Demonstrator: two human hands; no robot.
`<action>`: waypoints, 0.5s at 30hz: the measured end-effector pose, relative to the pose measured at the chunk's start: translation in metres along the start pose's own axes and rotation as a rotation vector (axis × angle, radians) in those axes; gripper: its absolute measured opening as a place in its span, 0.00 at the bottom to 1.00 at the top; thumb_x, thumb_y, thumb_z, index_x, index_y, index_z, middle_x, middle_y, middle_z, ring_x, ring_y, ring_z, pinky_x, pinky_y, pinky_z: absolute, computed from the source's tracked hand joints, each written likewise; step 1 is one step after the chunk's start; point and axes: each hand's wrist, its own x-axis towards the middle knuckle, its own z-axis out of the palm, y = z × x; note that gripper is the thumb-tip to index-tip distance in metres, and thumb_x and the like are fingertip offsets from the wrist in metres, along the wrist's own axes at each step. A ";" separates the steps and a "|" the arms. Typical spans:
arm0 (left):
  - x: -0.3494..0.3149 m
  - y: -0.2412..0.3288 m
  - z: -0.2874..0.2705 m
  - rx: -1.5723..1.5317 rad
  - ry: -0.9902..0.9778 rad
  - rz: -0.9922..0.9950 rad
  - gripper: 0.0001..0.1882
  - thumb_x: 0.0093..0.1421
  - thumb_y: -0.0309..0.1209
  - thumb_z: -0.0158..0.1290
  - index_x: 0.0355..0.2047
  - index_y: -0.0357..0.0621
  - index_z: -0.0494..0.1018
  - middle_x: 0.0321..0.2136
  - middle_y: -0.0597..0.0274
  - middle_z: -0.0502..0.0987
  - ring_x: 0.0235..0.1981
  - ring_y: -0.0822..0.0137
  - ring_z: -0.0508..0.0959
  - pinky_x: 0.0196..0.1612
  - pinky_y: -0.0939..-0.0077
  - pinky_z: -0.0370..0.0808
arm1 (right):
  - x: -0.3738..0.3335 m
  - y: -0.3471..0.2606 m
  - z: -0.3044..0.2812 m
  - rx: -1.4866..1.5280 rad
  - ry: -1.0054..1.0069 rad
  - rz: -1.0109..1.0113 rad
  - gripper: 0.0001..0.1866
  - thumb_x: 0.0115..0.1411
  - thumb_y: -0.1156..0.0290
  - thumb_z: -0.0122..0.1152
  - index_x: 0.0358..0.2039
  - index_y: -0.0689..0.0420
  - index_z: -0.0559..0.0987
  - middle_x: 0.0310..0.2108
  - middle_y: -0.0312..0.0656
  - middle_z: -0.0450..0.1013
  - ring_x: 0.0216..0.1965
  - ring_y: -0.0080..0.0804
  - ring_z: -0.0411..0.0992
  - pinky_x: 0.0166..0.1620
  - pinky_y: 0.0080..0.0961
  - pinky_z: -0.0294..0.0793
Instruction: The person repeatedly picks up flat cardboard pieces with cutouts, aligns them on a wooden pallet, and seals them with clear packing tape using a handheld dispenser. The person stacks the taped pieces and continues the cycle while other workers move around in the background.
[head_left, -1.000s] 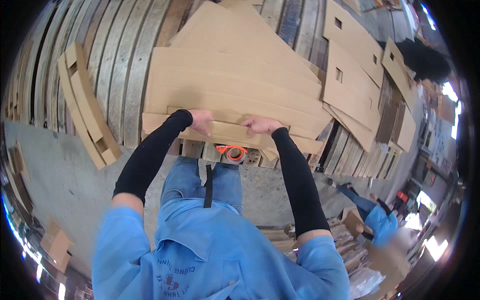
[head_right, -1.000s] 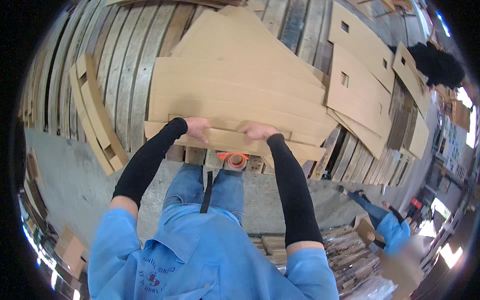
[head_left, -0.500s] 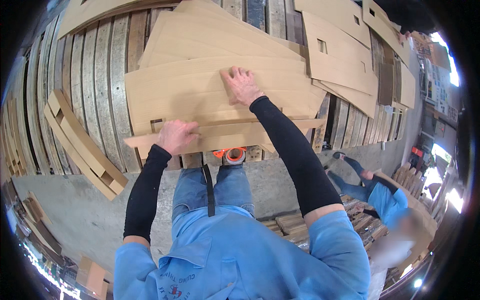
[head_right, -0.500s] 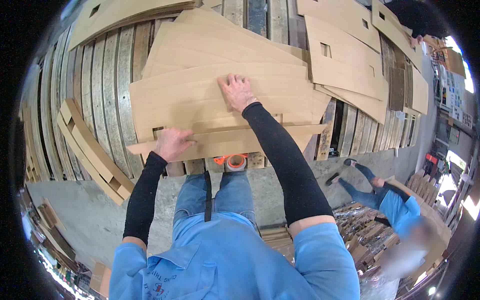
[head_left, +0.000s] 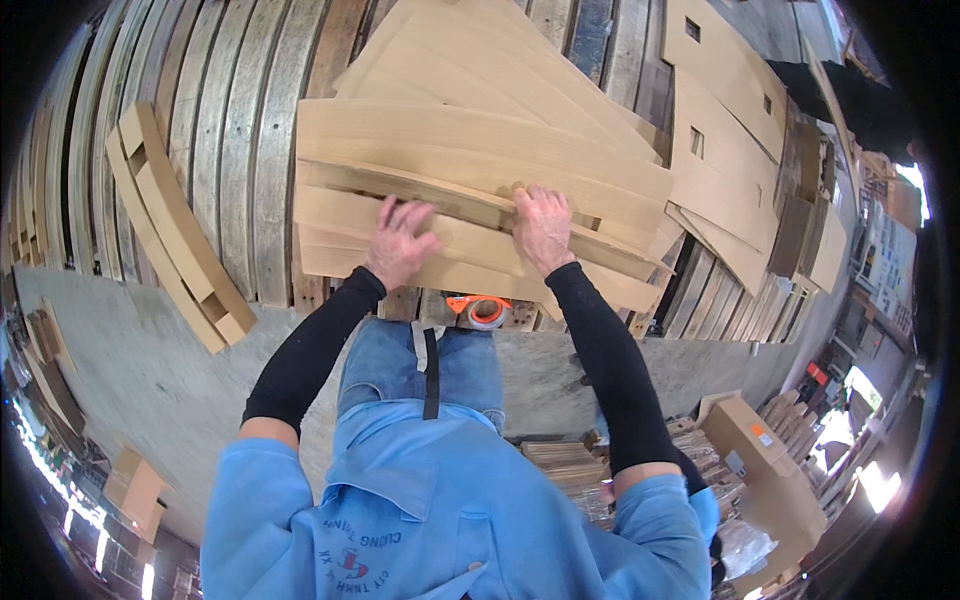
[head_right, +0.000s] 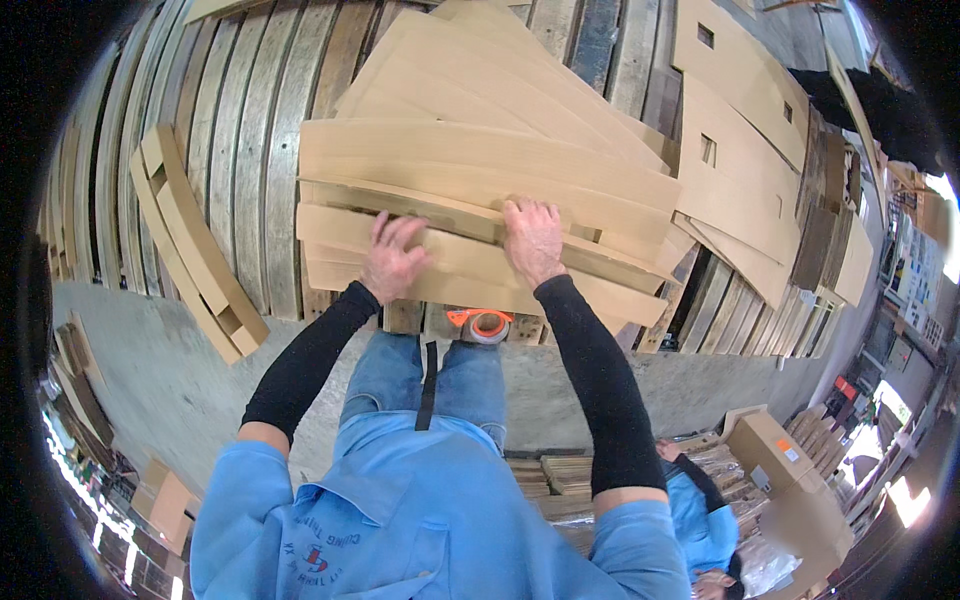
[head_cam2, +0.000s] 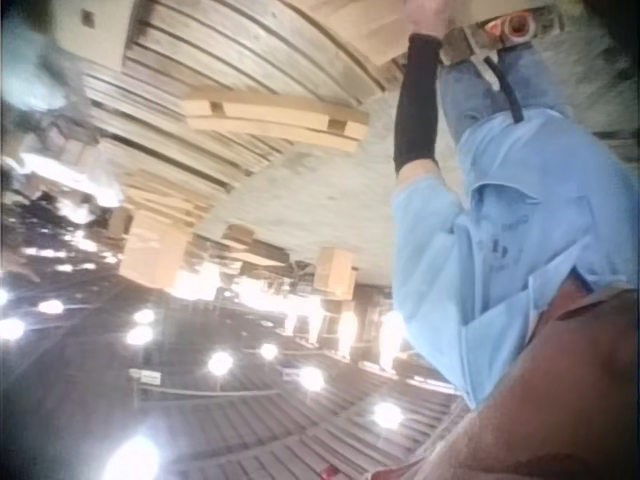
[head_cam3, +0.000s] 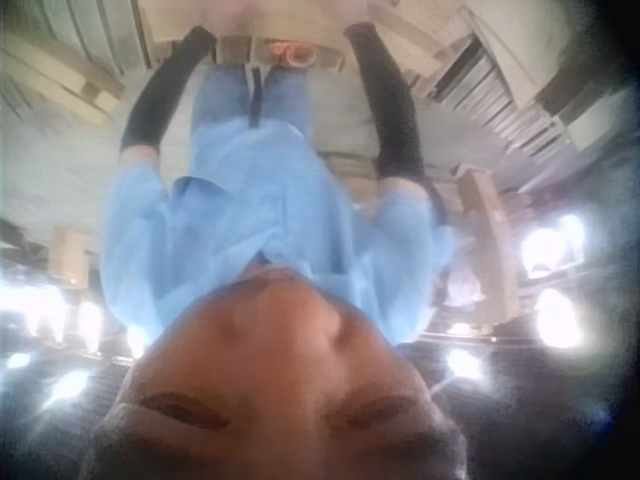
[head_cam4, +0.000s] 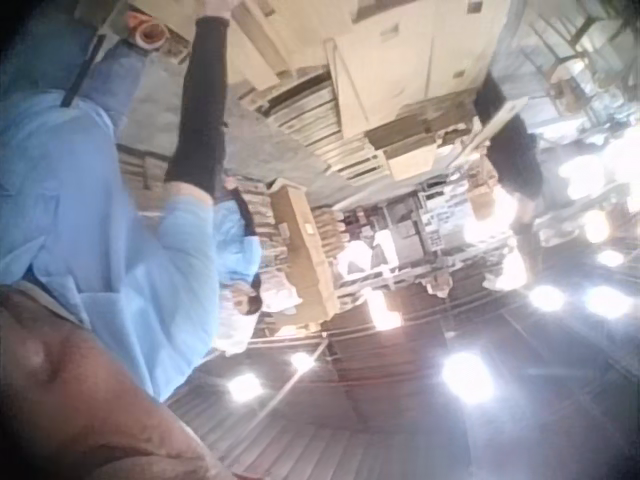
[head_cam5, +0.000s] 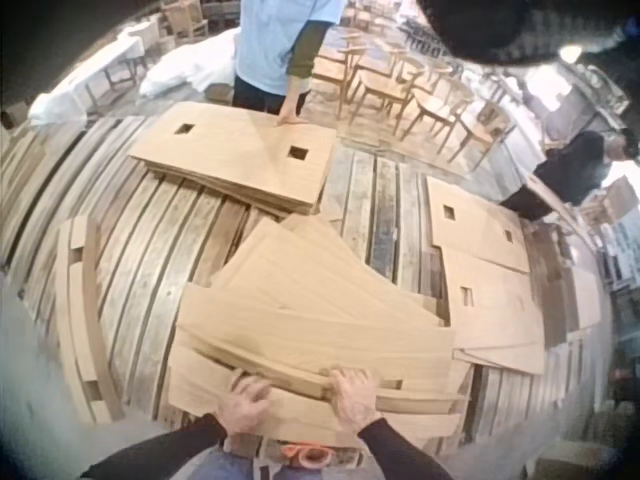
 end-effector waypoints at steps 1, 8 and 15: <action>-0.005 0.008 -0.004 0.000 -0.013 0.056 0.18 0.53 0.48 0.67 0.25 0.51 0.74 0.62 0.56 0.71 0.63 0.51 0.68 0.72 0.37 0.51 | 0.000 -0.003 -0.001 -0.008 -0.008 0.036 0.13 0.48 0.76 0.64 0.37 0.54 0.78 0.40 0.44 0.74 0.44 0.47 0.75 0.47 0.44 0.73; 0.022 -0.013 -0.019 0.138 0.071 0.030 0.09 0.50 0.31 0.62 0.27 0.53 0.72 0.59 0.59 0.74 0.60 0.56 0.70 0.64 0.46 0.62 | 0.056 -0.028 -0.094 -0.004 0.053 0.057 0.12 0.50 0.78 0.63 0.37 0.54 0.75 0.40 0.46 0.74 0.41 0.50 0.77 0.38 0.45 0.79; 0.097 -0.025 -0.008 0.223 -0.164 -0.003 0.20 0.52 0.30 0.63 0.47 0.54 0.75 0.73 0.52 0.55 0.71 0.51 0.60 0.67 0.44 0.60 | 0.116 -0.026 -0.106 -0.080 -0.034 0.164 0.09 0.60 0.76 0.56 0.42 0.53 0.76 0.35 0.49 0.79 0.38 0.51 0.81 0.40 0.49 0.80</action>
